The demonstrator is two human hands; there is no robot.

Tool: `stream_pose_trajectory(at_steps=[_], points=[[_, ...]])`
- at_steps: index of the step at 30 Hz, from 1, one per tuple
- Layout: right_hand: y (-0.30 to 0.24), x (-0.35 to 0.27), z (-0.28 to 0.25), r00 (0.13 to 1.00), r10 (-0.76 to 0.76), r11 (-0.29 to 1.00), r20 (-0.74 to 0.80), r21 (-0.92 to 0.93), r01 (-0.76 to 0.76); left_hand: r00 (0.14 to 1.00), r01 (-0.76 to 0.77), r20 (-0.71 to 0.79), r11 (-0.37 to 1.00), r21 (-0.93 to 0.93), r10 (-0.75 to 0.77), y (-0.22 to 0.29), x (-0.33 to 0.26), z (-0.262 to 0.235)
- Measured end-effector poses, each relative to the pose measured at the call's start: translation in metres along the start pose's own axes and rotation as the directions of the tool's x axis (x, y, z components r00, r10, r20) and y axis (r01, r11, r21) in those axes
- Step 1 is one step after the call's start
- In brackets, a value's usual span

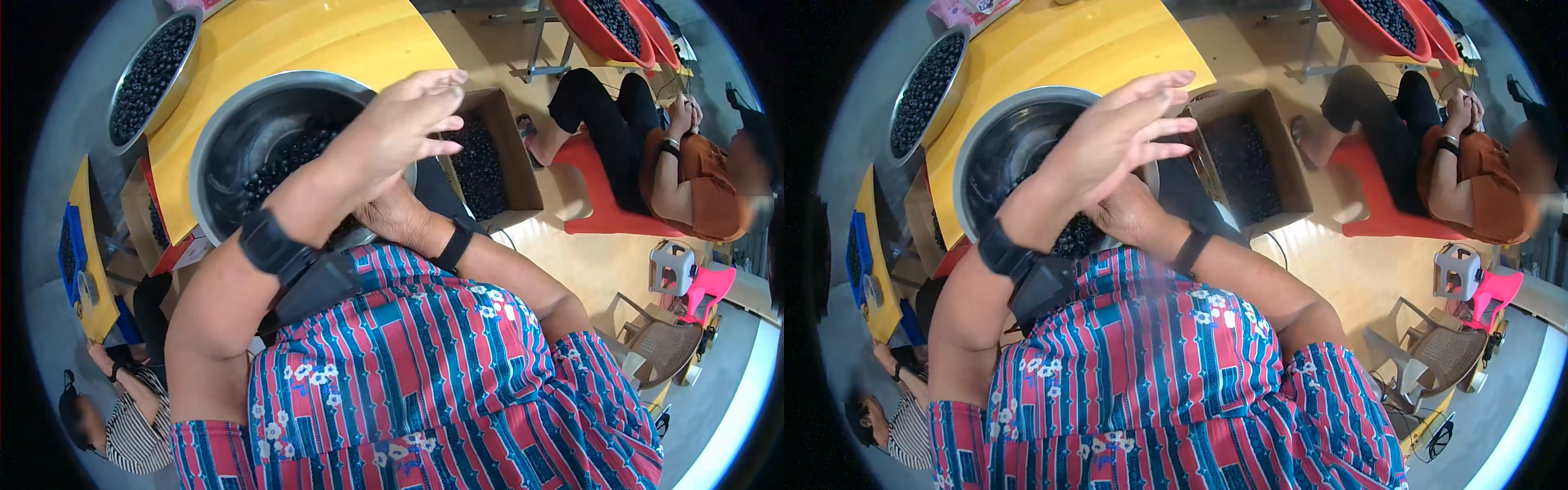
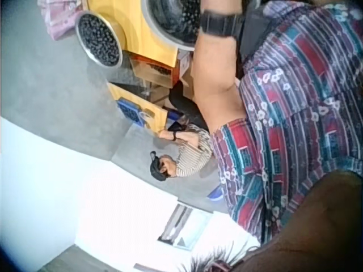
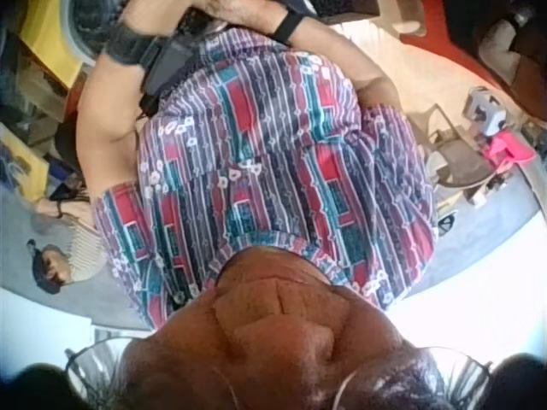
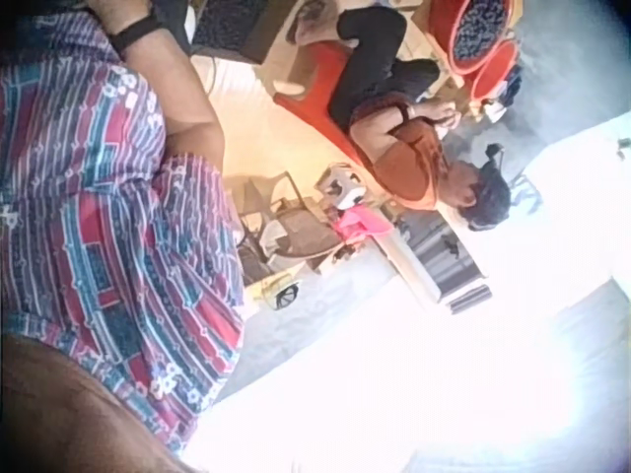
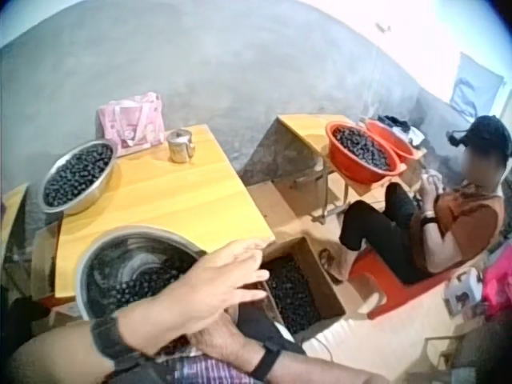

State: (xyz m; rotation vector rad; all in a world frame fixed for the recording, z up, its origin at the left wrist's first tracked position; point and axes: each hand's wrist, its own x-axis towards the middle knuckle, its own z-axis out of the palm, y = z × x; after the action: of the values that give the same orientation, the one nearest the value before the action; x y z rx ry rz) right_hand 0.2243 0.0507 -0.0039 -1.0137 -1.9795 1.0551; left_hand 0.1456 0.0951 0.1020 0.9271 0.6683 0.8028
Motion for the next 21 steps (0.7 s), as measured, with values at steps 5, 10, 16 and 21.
stream_pose_trajectory(at_steps=[5,10,16,21], points=[[-0.016,0.004,0.003,0.999,0.024,0.986,-0.040,0.167,-0.017,0.990,-0.140,0.012,0.981,0.135,0.140,0.017,-0.062,-0.038],[-0.020,0.001,-0.008,0.988,0.111,0.975,-0.106,0.204,-0.088,0.945,-0.197,-0.210,0.948,0.252,0.252,-0.007,-0.114,-0.082],[-0.026,0.000,-0.021,0.987,0.116,0.984,-0.115,0.151,-0.098,0.807,0.036,-0.416,0.670,0.741,0.418,-0.058,-0.139,-0.117],[-0.031,-0.001,-0.023,0.986,0.111,0.989,-0.123,0.113,-0.097,0.794,0.050,-0.313,0.457,0.888,0.521,-0.067,-0.131,-0.109]])
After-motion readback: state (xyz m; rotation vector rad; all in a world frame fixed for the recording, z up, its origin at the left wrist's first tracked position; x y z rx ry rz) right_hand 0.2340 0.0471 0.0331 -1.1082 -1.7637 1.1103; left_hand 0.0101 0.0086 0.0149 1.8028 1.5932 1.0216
